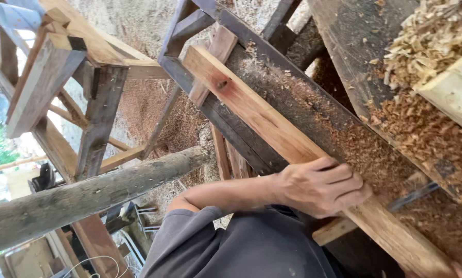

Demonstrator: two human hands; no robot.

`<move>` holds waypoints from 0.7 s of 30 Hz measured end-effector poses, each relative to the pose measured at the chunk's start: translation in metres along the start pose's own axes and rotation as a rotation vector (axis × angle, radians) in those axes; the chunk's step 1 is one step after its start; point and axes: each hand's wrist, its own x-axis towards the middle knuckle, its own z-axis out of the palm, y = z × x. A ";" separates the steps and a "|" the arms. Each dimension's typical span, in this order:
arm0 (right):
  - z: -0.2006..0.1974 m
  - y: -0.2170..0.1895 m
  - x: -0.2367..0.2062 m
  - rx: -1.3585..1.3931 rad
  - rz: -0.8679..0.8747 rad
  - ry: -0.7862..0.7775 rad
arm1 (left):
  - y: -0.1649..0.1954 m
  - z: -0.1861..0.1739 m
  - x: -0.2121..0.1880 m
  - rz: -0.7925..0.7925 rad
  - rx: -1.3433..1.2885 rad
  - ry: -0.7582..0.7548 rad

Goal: The person uses a manual drawknife to shave and shape a long wooden plank on a workbench. They repeatedly pull the tool along the wood to remove shavings, then flip and reposition the plank to work on different sections.

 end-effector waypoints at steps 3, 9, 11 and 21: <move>-0.001 -0.011 0.008 0.082 0.039 -0.032 | -0.005 -0.004 0.007 0.025 -0.044 -0.025; -0.016 -0.043 0.029 0.172 0.116 -0.080 | -0.017 -0.004 0.017 0.071 -0.104 -0.060; -0.025 -0.052 0.036 0.184 0.133 -0.088 | -0.019 -0.002 0.018 0.077 -0.138 -0.062; -0.057 0.016 0.025 -0.279 -0.189 0.112 | 0.025 0.016 0.011 -0.147 0.079 -0.144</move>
